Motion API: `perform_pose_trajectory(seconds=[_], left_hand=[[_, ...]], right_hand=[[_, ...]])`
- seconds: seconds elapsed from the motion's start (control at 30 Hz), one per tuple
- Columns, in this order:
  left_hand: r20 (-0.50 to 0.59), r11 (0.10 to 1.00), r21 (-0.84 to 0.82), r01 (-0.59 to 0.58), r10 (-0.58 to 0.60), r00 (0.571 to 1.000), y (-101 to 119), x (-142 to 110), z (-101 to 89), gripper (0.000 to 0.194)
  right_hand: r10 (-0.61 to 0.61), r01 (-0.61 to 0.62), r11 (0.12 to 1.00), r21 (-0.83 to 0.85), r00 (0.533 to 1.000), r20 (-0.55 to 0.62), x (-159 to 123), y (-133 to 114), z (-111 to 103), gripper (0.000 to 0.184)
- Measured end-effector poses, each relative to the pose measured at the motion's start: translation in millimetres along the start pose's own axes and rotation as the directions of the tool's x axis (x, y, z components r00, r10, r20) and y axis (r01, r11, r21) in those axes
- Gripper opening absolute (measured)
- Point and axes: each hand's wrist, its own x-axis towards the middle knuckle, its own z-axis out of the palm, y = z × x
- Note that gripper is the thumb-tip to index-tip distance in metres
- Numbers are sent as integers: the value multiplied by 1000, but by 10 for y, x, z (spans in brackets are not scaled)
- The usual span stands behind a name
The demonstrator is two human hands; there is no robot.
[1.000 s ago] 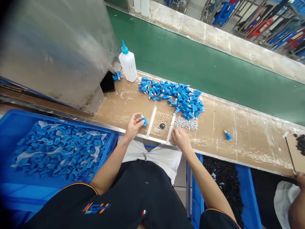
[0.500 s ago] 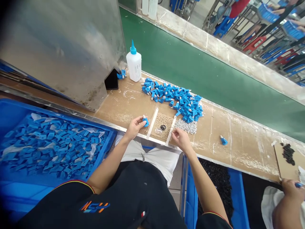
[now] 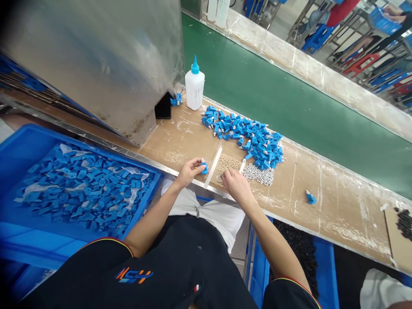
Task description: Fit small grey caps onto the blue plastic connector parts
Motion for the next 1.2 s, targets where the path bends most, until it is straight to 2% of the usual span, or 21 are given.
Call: perform_pose_trajectory(seconds=[0.13, 0.27, 0.4, 0.5, 0.8, 0.97, 1.03, 1.07, 1.13, 1.2], left_hand=[[8, 1000, 25, -9, 9, 1000, -11, 3, -7, 51], [18, 1000, 25, -19, 18, 1000, -13, 5, -13, 51], [21, 1000, 16, -13, 13, 1000, -26, 18, -21, 52], [8, 1000, 3, -1, 1, 1000, -44, 26, -22, 54], [13, 1000, -20, 7, -6, 1000, -31, 14, -7, 54], [20, 1000, -19, 10, -10, 1000, -10, 16, -7, 53], [15, 1000, -27, -6, 6, 1000, 8, 0, -1, 53], [11, 999, -31, -19, 19, 1000, 22, -16, 7, 53], [-5, 998, -33, -59, 59, 998, 64, -65, 39, 52], [-9, 994, -26, -110, 110, 994, 128, -133, 98, 51]], right_hand=[[-33, 39, 997, -68, 996, 84, 19, -24, -49, 21], [-34, 38, 999, -32, 993, 109, 65, 86, -139, 19], [12, -14, 1000, 27, 997, 79, 264, 272, -144, 16], [6, -13, 998, 57, 993, 121, 464, 339, -79, 17], [-2, 11, 999, -31, 959, 284, 727, 163, 8, 20], [7, 4, 999, -36, 956, 292, 785, 147, -6, 18], [2, -3, 1000, 6, 966, 258, 736, 173, -72, 16], [-3, -12, 997, 72, 979, 204, 687, 175, -121, 15], [14, -18, 958, 286, 1000, 17, 544, 130, -239, 13], [90, 17, 863, 506, 978, -188, 371, 3, -361, 13]])
